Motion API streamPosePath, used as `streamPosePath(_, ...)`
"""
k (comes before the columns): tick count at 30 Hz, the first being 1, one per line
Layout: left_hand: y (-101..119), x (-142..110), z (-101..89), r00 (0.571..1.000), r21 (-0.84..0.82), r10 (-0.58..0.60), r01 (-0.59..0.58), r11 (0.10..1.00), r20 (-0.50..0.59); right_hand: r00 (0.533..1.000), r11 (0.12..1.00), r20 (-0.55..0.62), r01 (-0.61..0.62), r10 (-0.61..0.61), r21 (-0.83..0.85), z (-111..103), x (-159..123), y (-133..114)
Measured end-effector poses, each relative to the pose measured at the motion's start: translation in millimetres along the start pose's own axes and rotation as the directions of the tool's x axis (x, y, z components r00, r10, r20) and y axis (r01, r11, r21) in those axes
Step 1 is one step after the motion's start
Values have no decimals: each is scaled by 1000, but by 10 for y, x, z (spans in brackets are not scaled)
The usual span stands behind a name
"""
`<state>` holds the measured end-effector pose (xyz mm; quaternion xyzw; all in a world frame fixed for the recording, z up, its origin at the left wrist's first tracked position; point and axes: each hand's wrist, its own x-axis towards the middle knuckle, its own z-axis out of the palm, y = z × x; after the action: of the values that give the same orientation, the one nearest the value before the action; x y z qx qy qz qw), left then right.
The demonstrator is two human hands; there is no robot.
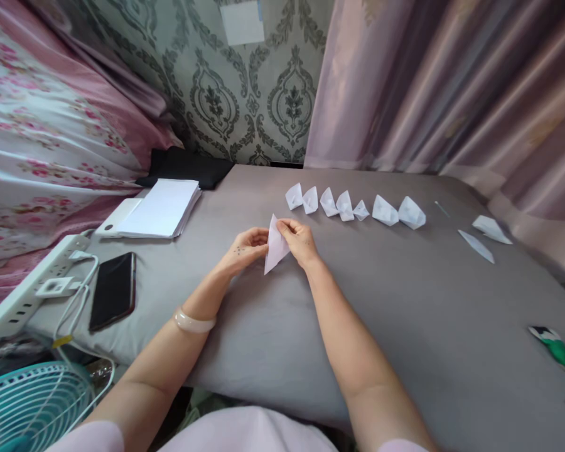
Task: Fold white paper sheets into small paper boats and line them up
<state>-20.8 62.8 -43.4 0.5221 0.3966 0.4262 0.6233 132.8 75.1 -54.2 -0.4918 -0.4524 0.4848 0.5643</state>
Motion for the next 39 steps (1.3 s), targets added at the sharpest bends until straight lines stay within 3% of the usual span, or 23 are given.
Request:
streamPosePath(5, -69, 16, -25, 996, 124, 59, -67, 990, 70, 963, 940, 130, 260, -236, -220, 47, -68, -80)
streamPosePath(8, -84, 23, -34, 974, 309, 190, -145, 940, -123, 906, 834, 120, 421, -406, -357, 99, -124, -113)
streamPosePath(10, -87, 23, -51, 925, 427, 265, -130, 895, -273, 876, 766, 109, 465, -469, -444, 151, -168, -102)
streamPosePath(12, -91, 19, -63, 886, 507, 322, -119, 853, -334, 865, 717, 131, 478, -484, -507, 214, -222, -77)
streamPosePath(15, -111, 11, -43, 867, 616, 388, -125, 778, -314, 878, 668, 117, 434, -465, -604, 301, -313, -51)
streamPosePath(18, -142, 17, 5, 861, 659, 415, -133, 740, -293, 913, 587, 42, 295, -405, -754, 341, -374, -56)
streamPosePath(20, -152, 29, 26, 862, 636, 402, -128, 761, -308, 930, 541, 9, 221, -368, -811, 332, -373, -67)
streamPosePath(24, -136, 60, -10, 918, 451, 262, -107, 886, -297, 961, 530, 29, 177, -275, -830, 232, -292, -99)
streamPosePath(26, -133, 76, -65, 932, 452, 220, -71, 889, -287, 976, 513, 40, 147, -213, -846, 157, -251, -109)
streamPosePath(30, -182, 98, -164, 948, 705, 226, -1, 709, -226, 998, 401, 55, 66, -38, -914, 16, -235, -88)
streamPosePath(33, -225, 109, -166, 950, 811, 295, -90, 578, -104, 995, 335, 76, 96, -71, -937, -49, -253, -53)
streamPosePath(39, -248, 142, -90, 944, 794, 330, -211, 570, 14, 976, 334, 173, 208, -132, -919, -73, -269, -40)
